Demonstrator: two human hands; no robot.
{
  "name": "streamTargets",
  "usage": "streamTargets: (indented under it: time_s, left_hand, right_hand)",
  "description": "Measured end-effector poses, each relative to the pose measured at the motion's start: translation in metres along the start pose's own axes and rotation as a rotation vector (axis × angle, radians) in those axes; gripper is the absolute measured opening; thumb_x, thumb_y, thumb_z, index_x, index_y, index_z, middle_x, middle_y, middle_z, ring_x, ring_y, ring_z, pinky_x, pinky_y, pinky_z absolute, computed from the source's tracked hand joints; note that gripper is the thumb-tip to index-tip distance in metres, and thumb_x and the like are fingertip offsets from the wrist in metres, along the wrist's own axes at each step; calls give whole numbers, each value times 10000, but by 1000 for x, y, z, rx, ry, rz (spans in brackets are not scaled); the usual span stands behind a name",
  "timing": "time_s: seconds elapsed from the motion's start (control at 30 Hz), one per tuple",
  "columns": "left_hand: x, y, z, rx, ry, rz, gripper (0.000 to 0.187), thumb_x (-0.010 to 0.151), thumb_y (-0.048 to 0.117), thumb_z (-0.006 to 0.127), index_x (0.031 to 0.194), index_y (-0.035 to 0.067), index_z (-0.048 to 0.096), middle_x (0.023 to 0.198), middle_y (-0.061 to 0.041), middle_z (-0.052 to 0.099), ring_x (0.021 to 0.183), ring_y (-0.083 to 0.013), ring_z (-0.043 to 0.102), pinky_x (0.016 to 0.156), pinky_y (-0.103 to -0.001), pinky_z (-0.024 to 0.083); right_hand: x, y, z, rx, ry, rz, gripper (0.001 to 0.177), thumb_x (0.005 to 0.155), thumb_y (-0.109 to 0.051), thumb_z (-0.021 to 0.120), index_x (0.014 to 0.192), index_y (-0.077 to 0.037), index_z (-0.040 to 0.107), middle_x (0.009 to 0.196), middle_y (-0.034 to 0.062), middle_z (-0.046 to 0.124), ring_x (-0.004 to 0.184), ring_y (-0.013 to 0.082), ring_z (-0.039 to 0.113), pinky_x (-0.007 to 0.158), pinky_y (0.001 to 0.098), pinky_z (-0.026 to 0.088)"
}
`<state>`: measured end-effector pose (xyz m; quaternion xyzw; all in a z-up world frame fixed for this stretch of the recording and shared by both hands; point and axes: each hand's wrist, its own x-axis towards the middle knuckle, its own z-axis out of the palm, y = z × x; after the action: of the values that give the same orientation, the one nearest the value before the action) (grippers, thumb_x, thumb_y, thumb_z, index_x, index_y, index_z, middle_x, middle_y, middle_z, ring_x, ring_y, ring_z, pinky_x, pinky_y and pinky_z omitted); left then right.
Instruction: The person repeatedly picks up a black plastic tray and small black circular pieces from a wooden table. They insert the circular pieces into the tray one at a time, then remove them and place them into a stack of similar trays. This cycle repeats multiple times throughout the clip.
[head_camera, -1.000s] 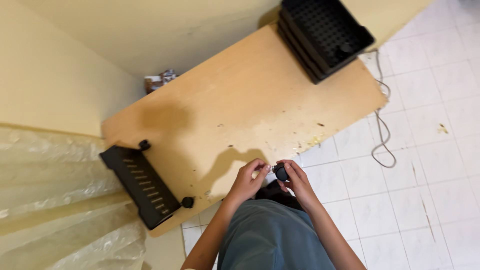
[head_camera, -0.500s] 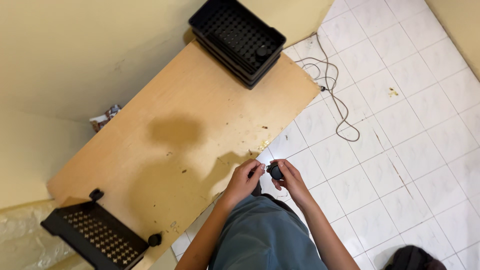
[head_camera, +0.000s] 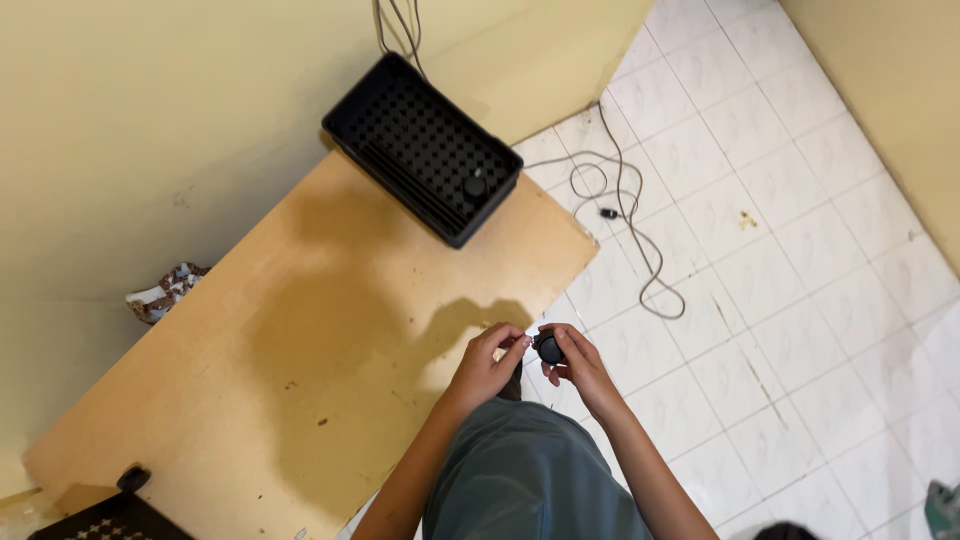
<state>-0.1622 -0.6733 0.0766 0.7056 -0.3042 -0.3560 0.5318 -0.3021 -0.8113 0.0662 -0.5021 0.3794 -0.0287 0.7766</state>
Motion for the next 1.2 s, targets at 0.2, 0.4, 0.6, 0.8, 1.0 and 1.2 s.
streamTargets:
  time_s: [0.2,0.4,0.6,0.8,1.0,1.2]
  left_hand:
    - [54,-7,-4,-34,169,49,186,978,176,672,998,-8,674,922,-103,714,842,-174,717,667,-297,567]
    - [91,-22,-8,-204,310,-12,162,1012,158,678,1006,-4,673,908,-81,730,882,-142,714,790,-270,559]
    - [113,-12,-16,-224,491,-84,174,946,147,721,1034,2,685,951,-60,734,913,-129,712,763,-276,563]
    - [132,3,-10,-339,696,-84,195,949,134,732,1102,17,702,1026,-61,744,944,-133,717,828,-275,571]
    - [163,13,9,-463,780,-130,268,987,147,693,1222,19,697,1129,-85,764,1043,-132,725,877,-266,566]
    - [188,10,18,-477,803,-51,449,940,89,729,1358,-4,597,1182,-85,727,1066,-146,702,927,-284,565]
  right_hand:
    - [69,-37,-19,-140,-45,-61,367,1008,-272,572,1283,-35,625,1057,69,720,850,150,678,621,292,545]
    - [113,-53,-28,-273,-237,-171,367,952,-143,703,1290,-16,636,1112,74,727,951,117,672,738,284,576]
    - [149,-73,-20,-262,-384,-108,382,924,-99,728,1288,-24,638,1107,62,726,933,118,670,757,278,568]
    - [180,-95,-13,-319,-312,-293,323,898,-42,771,1194,20,659,1041,90,719,947,120,684,775,267,597]
    - [209,-130,-6,-347,-257,-308,312,906,-38,756,1197,23,658,975,113,725,875,137,707,739,281,607]
    - [226,-151,-7,-264,-421,-307,219,1028,-120,570,1189,10,644,1088,84,722,982,159,738,741,301,635]
